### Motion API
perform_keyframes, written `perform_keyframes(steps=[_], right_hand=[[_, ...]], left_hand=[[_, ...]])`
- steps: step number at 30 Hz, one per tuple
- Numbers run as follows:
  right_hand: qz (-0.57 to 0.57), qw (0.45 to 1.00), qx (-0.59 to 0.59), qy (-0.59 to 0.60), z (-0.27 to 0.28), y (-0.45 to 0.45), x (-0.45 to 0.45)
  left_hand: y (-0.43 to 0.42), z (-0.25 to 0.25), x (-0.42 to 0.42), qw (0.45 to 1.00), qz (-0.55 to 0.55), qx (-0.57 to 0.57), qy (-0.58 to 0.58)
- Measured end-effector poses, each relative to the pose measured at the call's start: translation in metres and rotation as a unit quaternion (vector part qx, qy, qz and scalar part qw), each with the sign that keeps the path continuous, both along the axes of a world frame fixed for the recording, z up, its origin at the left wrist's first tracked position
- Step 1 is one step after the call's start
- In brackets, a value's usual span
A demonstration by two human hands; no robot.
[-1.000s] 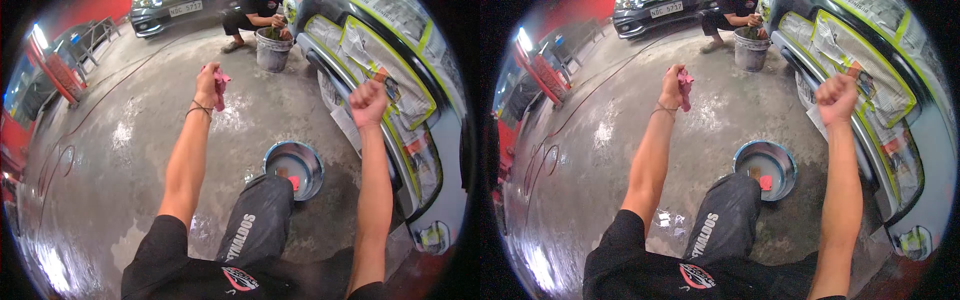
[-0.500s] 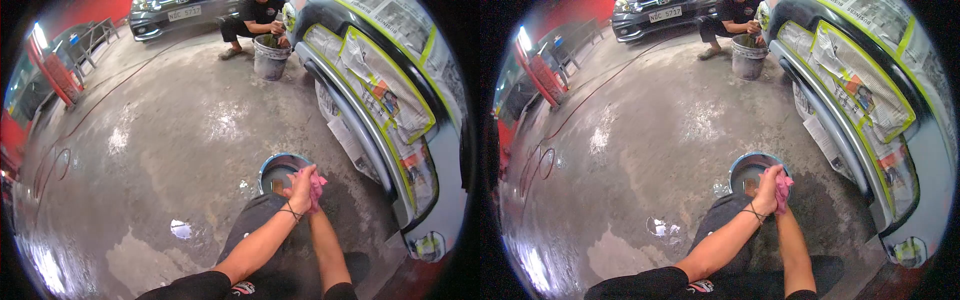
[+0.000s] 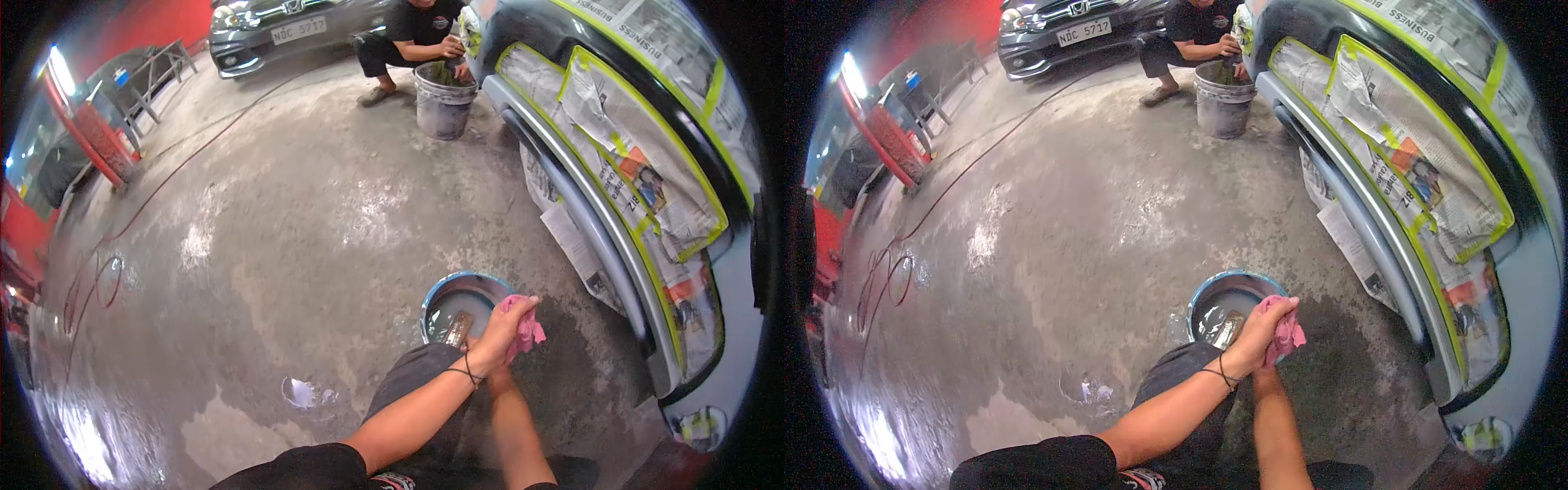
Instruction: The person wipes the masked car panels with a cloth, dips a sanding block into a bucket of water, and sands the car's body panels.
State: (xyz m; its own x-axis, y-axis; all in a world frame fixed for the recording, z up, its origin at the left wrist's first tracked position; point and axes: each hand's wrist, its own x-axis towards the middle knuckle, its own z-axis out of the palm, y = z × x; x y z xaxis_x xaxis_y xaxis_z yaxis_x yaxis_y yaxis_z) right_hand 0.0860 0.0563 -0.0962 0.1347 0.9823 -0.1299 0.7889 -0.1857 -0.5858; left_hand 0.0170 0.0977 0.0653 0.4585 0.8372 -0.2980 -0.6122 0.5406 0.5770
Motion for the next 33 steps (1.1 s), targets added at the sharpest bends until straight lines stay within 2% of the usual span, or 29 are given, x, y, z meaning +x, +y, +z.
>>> perform_keyframes(steps=[7, 10, 12, 13, 14, 16, 17, 18, 20, 21, 22, 23, 24, 26, 27, 29, 30, 32, 33], right_hand=[[0.003, 1.000, -0.005, -0.023, -0.002, 0.005, -0.002], [0.005, 0.999, -0.004, -0.040, -0.003, 0.008, -0.003], [0.004, 0.998, -0.003, -0.055, -0.006, 0.012, -0.006], [0.004, 0.998, -0.003, -0.061, -0.008, 0.013, -0.007], [0.003, 0.997, 0.000, -0.071, -0.010, 0.016, -0.006], [0.007, 0.995, 0.011, -0.098, -0.016, 0.019, -0.004], [0.008, 0.994, 0.019, -0.110, -0.017, 0.020, -0.001], [0.005, 0.987, 0.137, -0.079, -0.040, 0.016, 0.016], [-0.042, 0.989, 0.111, 0.086, -0.011, -0.008, 0.020], [-0.070, 0.986, 0.033, 0.150, 0.014, -0.007, 0.019], [-0.106, 0.972, -0.045, 0.204, 0.039, -0.007, 0.017], [-0.129, 0.939, -0.045, 0.317, 0.040, 0.003, 0.026], [-0.149, 0.891, -0.041, 0.427, 0.042, 0.010, 0.033], [-0.170, 0.754, -0.018, 0.634, 0.051, 0.023, 0.036], [-0.168, 0.757, -0.013, 0.632, 0.053, 0.024, 0.037], [-0.161, 0.695, 0.000, 0.701, 0.067, 0.026, 0.037], [-0.153, 0.696, 0.007, 0.701, 0.074, 0.028, 0.039], [-0.112, 0.613, -0.016, 0.782, 0.085, 0.032, 0.035], [-0.090, 0.612, -0.017, 0.786, 0.093, 0.034, 0.029]], left_hand=[[0.003, 0.000, -0.010, 0.998, -0.036, 0.042, -0.027], [-0.003, 0.000, -0.007, 0.999, 0.000, 0.036, -0.013], [-0.001, 0.006, -0.018, 0.996, -0.002, 0.085, 0.028], [0.000, 0.004, -0.019, 0.990, 0.053, 0.113, 0.070], [0.002, 0.004, -0.021, 0.991, 0.053, 0.106, 0.069], [0.005, -0.001, -0.025, 0.986, 0.153, 0.049, -0.041], [0.004, 0.001, -0.029, 0.986, 0.146, 0.034, -0.076], [0.002, 0.003, -0.032, 0.990, 0.118, 0.046, -0.069], [-0.013, 0.005, -0.027, 0.995, 0.057, 0.066, -0.048], [-0.024, 0.005, -0.019, 0.995, 0.026, 0.088, -0.038], [-0.042, 0.006, -0.011, 0.997, 0.018, 0.059, -0.045], [-0.049, 0.011, -0.003, 0.988, 0.003, 0.151, -0.018], [-0.059, 0.010, 0.006, 0.982, -0.021, 0.185, -0.036], [-0.079, 0.022, 0.011, 0.971, -0.075, 0.221, -0.054], [-0.087, 0.023, 0.014, 0.968, -0.115, 0.216, -0.057], [-0.103, 0.023, 0.020, 0.959, -0.166, 0.218, -0.073], [-0.108, 0.022, 0.023, 0.954, -0.177, 0.226, -0.085], [-0.114, 0.023, 0.021, 0.946, -0.186, 0.257, -0.065], [-0.114, 0.029, 0.015, 0.944, -0.202, 0.253, -0.063]])
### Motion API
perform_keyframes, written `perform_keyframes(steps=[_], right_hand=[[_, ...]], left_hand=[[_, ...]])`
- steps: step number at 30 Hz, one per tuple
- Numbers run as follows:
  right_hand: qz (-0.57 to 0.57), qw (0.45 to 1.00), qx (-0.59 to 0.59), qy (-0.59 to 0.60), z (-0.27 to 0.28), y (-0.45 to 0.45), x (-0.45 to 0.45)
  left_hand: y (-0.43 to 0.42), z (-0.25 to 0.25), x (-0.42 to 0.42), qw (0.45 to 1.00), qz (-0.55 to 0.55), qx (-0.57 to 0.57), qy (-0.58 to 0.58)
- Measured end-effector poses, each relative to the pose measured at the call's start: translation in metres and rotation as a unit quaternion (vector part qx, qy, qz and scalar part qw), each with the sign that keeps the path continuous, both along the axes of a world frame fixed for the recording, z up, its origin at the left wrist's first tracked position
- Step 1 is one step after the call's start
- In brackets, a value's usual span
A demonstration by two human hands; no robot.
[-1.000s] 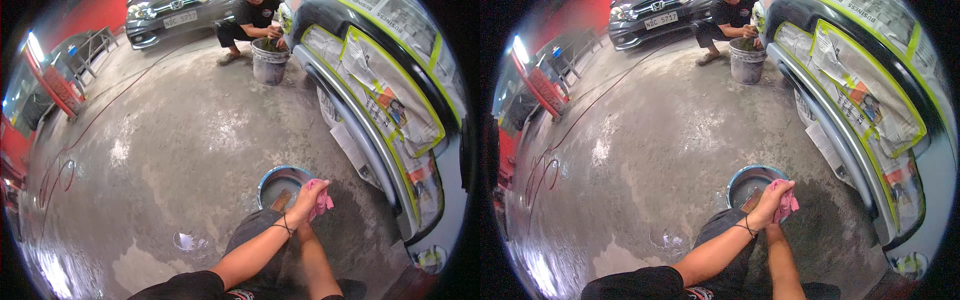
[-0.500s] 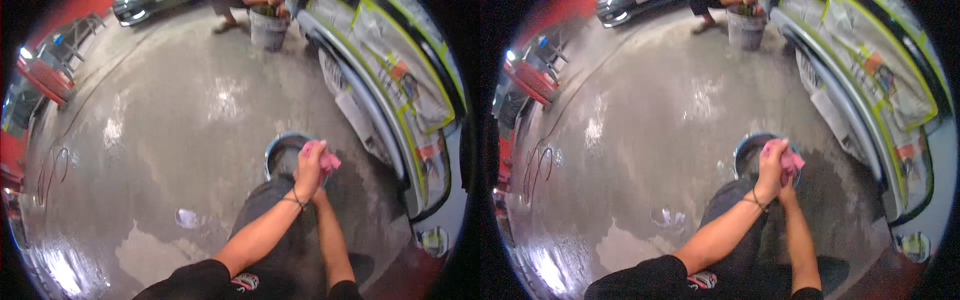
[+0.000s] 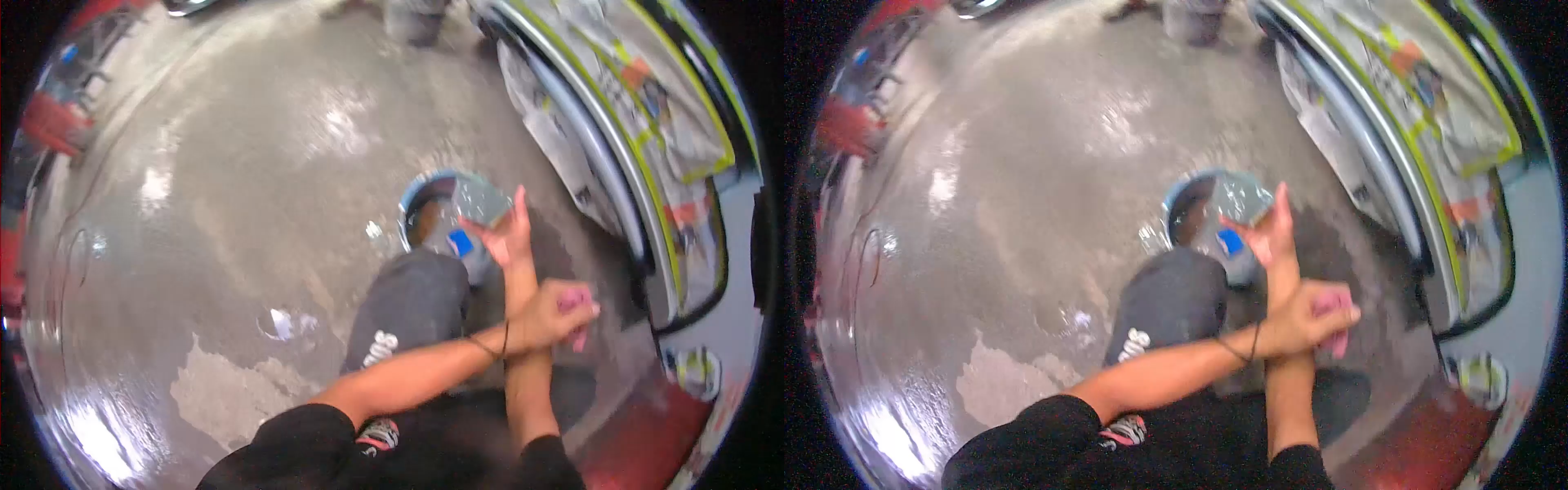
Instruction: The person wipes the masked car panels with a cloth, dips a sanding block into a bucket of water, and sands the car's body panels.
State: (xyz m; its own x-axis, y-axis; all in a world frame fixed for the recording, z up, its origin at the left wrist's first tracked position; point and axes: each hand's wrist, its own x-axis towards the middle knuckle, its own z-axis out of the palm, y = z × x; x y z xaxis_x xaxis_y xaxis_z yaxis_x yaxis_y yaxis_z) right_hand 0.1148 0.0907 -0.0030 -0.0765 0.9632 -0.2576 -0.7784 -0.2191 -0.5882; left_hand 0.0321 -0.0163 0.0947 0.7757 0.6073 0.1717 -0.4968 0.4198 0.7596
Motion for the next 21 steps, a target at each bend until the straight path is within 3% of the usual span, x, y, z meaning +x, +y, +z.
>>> perform_keyframes(steps=[3, 6, 7, 10, 13, 15, 17, 18, 19, 21], right_hand=[[0.025, 0.996, 0.013, -0.090, -0.022, 0.017, 0.001], [0.020, 0.955, -0.019, -0.294, -0.004, 0.021, -0.016], [0.013, 0.955, -0.011, -0.295, -0.001, 0.025, -0.012], [0.091, 0.875, 0.046, -0.473, -0.002, 0.029, 0.004], [0.078, 0.861, 0.015, -0.502, 0.009, 0.041, 0.016], [0.027, 0.884, 0.028, -0.465, 0.018, 0.040, -0.001], [-0.075, 0.831, 0.014, -0.551, 0.012, 0.032, -0.017], [-0.053, 0.724, -0.002, -0.688, -0.066, 0.044, -0.005], [0.074, 0.550, 0.067, -0.829, -0.073, 0.035, -0.008], [0.037, 0.630, 0.073, -0.773, -0.089, 0.021, -0.014]], left_hand=[[0.005, 0.003, -0.011, 0.999, 0.000, 0.018, -0.032], [0.013, -0.003, -0.015, 0.996, 0.086, 0.035, -0.019], [0.016, -0.004, -0.014, 0.992, 0.123, 0.032, -0.006], [0.029, 0.007, -0.025, 0.990, 0.132, -0.028, -0.025], [0.033, 0.000, -0.022, 0.974, 0.182, -0.109, -0.079], [0.035, 0.002, -0.025, 0.973, 0.185, -0.104, -0.091], [0.040, 0.000, -0.025, 0.972, 0.188, -0.100, -0.102], [0.043, -0.007, -0.024, 0.975, 0.193, -0.083, -0.076], [0.044, -0.011, -0.024, 0.977, 0.195, -0.067, -0.049], [0.052, -0.024, -0.016, 0.974, 0.214, -0.072, -0.028]])
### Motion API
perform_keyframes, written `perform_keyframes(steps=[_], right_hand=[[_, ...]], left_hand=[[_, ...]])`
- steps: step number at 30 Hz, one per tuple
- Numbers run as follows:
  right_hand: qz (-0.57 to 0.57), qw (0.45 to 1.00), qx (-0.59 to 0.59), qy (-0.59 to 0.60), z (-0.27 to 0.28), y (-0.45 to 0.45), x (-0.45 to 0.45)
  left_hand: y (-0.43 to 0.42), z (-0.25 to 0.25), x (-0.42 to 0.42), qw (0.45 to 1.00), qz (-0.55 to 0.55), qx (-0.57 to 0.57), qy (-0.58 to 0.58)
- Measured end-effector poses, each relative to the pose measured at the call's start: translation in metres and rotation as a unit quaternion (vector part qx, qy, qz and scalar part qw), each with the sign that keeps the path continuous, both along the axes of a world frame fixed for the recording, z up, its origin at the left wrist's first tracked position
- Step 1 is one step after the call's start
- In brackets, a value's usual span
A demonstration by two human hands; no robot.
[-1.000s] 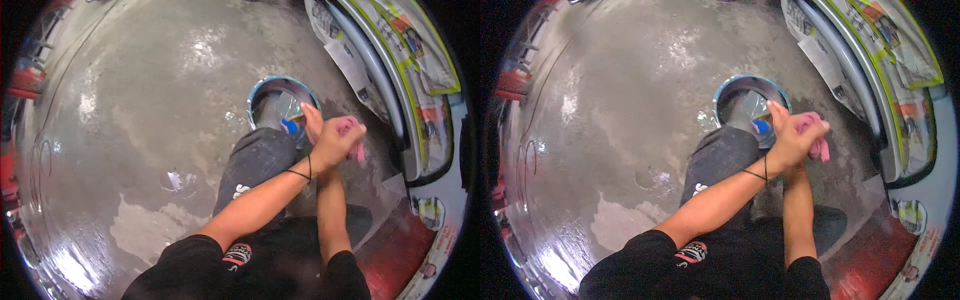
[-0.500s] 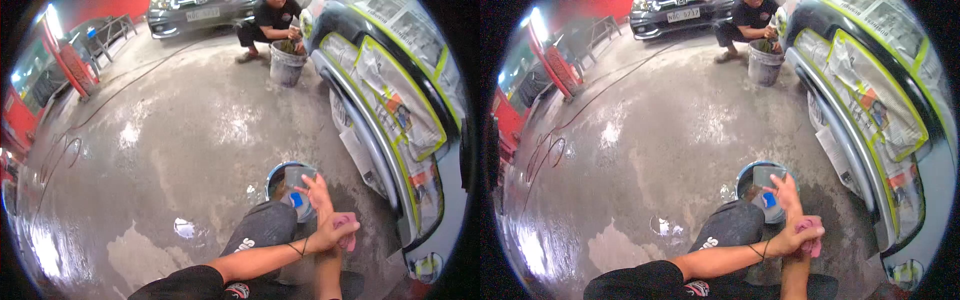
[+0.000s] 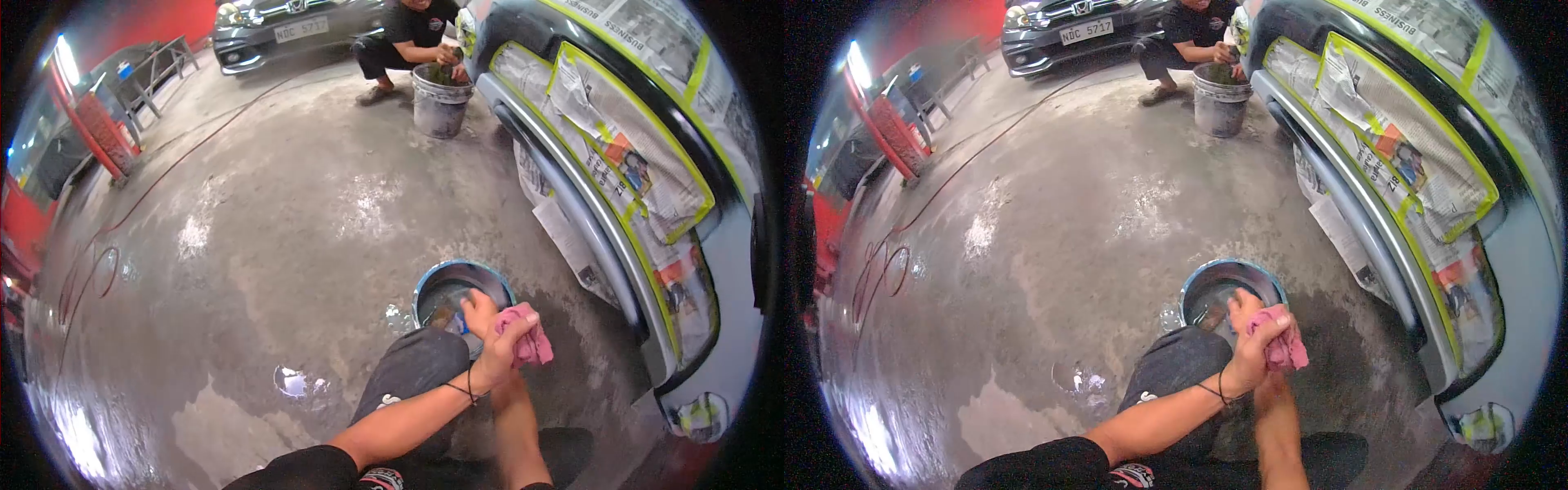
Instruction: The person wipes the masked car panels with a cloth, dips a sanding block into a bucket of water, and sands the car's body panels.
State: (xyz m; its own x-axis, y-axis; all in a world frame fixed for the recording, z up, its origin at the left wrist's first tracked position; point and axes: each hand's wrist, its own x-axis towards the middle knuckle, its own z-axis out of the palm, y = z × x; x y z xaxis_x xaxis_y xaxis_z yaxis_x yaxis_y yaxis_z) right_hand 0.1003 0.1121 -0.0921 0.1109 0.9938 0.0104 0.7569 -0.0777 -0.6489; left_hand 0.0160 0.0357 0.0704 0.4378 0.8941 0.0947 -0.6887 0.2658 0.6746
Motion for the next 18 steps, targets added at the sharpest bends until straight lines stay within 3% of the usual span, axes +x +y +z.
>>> perform_keyframes(steps=[1, 4, 5, 6, 8, 10, 16, 18], right_hand=[[-0.001, 1.000, -0.007, -0.004, -0.010, 0.001, -0.003], [-0.236, 0.949, 0.129, -0.167, -0.031, -0.004, 0.003], [-0.148, 0.983, 0.081, 0.068, -0.026, -0.003, 0.025], [-0.047, 0.953, 0.027, 0.297, -0.023, -0.001, 0.047], [0.051, 0.860, -0.031, 0.507, 0.008, -0.006, 0.053], [0.001, 0.941, 0.062, 0.333, 0.117, -0.039, 0.033], [-0.103, 0.938, 0.125, 0.307, 0.224, -0.128, 0.059], [-0.106, 0.941, 0.155, 0.282, 0.231, -0.148, 0.073]], left_hand=[[0.005, -0.016, 0.009, 0.995, 0.094, -0.016, 0.027], [0.009, -0.008, 0.000, 0.993, 0.099, -0.051, -0.031], [0.009, -0.001, -0.006, 0.994, 0.081, -0.061, -0.047], [0.011, 0.010, -0.011, 0.993, 0.066, -0.074, -0.063], [0.016, 0.021, -0.016, 0.989, 0.080, -0.095, -0.079], [0.020, 0.035, -0.027, 0.982, 0.141, -0.125, -0.022], [0.041, 0.025, -0.049, 0.986, 0.155, 0.000, -0.058], [0.048, 0.017, -0.054, 0.985, 0.122, -0.048, -0.110]])
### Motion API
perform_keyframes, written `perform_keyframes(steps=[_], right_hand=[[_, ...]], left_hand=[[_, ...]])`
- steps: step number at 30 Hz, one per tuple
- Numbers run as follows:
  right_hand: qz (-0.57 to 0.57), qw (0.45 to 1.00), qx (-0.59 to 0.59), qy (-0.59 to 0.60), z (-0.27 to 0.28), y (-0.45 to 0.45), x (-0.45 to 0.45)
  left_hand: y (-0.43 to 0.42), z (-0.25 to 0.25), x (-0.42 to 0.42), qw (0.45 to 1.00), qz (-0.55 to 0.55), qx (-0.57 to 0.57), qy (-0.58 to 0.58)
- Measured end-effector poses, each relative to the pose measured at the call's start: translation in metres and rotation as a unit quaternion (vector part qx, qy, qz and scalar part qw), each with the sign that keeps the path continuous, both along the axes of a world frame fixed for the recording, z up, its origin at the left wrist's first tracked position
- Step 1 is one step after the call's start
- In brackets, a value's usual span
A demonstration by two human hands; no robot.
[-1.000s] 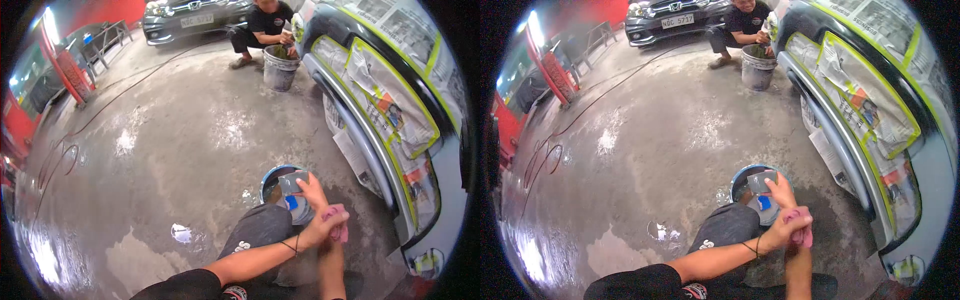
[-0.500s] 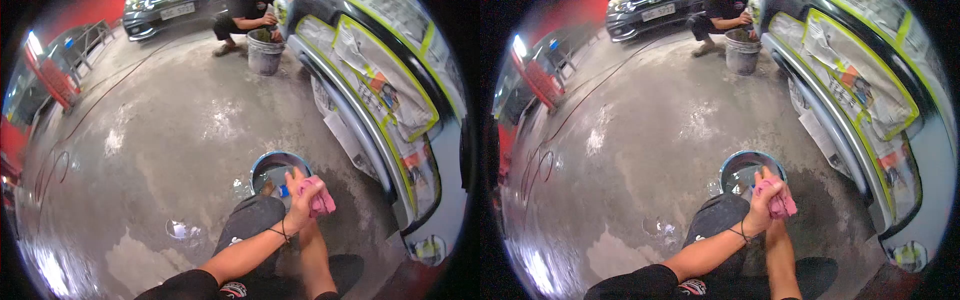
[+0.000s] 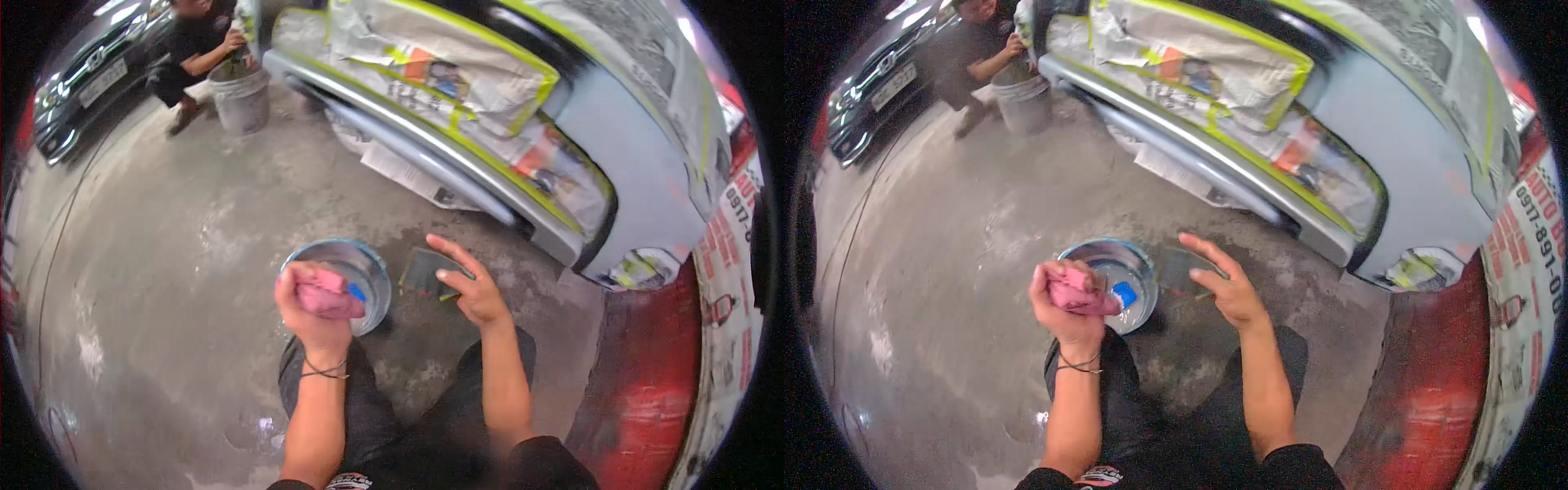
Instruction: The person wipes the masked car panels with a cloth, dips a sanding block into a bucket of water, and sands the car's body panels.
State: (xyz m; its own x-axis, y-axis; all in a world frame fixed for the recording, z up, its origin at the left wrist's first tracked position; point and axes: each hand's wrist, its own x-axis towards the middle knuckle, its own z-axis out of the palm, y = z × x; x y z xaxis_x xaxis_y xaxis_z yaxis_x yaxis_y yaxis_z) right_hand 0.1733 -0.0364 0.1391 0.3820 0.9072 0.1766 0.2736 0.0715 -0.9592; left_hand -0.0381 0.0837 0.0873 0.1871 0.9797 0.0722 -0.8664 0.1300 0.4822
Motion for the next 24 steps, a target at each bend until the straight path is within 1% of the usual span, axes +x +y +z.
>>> perform_keyframes(steps=[1, 2, 3, 4, 5, 6, 7, 8, 10, 11, 12, 13, 14, 16, 18, 19, 20, 21, 23, 24], right_hand=[[0.001, 0.982, -0.029, 0.188, -0.025, -0.013, 0.018], [0.006, 0.927, -0.058, 0.371, -0.060, -0.027, 0.038], [-0.048, 0.985, -0.153, 0.068, -0.125, -0.040, 0.061], [-0.098, 0.937, -0.233, -0.239, -0.190, -0.057, 0.083], [-0.017, 0.860, -0.399, -0.319, -0.189, -0.069, 0.078], [0.068, 0.742, -0.546, -0.383, -0.182, -0.078, 0.069], [0.070, 0.743, -0.545, -0.382, -0.170, -0.076, 0.061], [0.031, 0.829, -0.499, -0.250, -0.157, -0.075, 0.052], [-0.030, 0.924, -0.346, -0.158, -0.142, -0.074, 0.053], [-0.046, 0.946, -0.246, -0.207, -0.134, -0.069, 0.062], [-0.058, 0.960, -0.120, -0.247, -0.102, -0.059, 0.064], [-0.069, 0.957, 0.006, -0.283, -0.051, -0.050, 0.064], [-0.092, 0.919, 0.052, -0.380, 0.000, -0.045, 0.067], [-0.168, 0.791, 0.145, -0.570, 0.089, -0.045, 0.082], [-0.205, 0.661, 0.197, -0.694, 0.160, -0.053, 0.110], [-0.221, 0.617, 0.187, -0.731, 0.186, -0.059, 0.127], [-0.236, 0.570, 0.175, -0.767, 0.202, -0.070, 0.142], [-0.234, 0.566, 0.172, -0.771, 0.206, -0.087, 0.157], [-0.299, 0.493, 0.034, -0.816, 0.203, -0.117, 0.187], [-0.298, 0.488, 0.034, -0.820, 0.192, -0.129, 0.198]], left_hand=[[0.004, -0.001, -0.002, 0.998, -0.011, -0.037, -0.046], [0.007, 0.001, -0.002, 0.998, -0.015, -0.032, -0.051], [0.008, 0.002, -0.002, 0.998, 0.003, -0.037, -0.046], [0.007, 0.002, -0.002, 0.998, 0.021, -0.042, -0.039], [0.006, 0.006, -0.002, 0.998, 0.025, -0.042, -0.036], [0.007, 0.005, -0.003, 0.998, 0.025, -0.041, -0.032], [0.008, 0.003, -0.002, 0.998, 0.026, -0.043, -0.027], [0.006, 0.001, 0.000, 0.998, 0.024, -0.047, -0.021], [0.004, -0.002, 0.003, 0.998, 0.009, -0.061, -0.022], [0.004, -0.001, 0.006, 0.997, -0.001, -0.072, -0.028], [0.003, -0.001, 0.010, 0.997, -0.011, -0.067, -0.025], [0.002, 0.000, 0.012, 0.998, -0.006, -0.068, -0.011], [0.001, -0.001, 0.014, 0.998, 0.001, -0.070, 0.005], [0.001, -0.005, 0.017, 0.997, 0.005, -0.071, 0.022], [0.005, -0.015, 0.019, 0.998, 0.024, -0.040, 0.045], [0.007, -0.018, 0.019, 0.998, 0.022, -0.040, 0.046], [0.009, -0.020, 0.020, 0.996, 0.038, -0.045, 0.066], [0.011, -0.022, 0.023, 0.994, 0.052, -0.052, 0.082], [0.011, -0.021, 0.023, 0.995, 0.025, -0.065, 0.072], [0.012, -0.020, 0.023, 0.995, 0.002, -0.073, 0.069]])
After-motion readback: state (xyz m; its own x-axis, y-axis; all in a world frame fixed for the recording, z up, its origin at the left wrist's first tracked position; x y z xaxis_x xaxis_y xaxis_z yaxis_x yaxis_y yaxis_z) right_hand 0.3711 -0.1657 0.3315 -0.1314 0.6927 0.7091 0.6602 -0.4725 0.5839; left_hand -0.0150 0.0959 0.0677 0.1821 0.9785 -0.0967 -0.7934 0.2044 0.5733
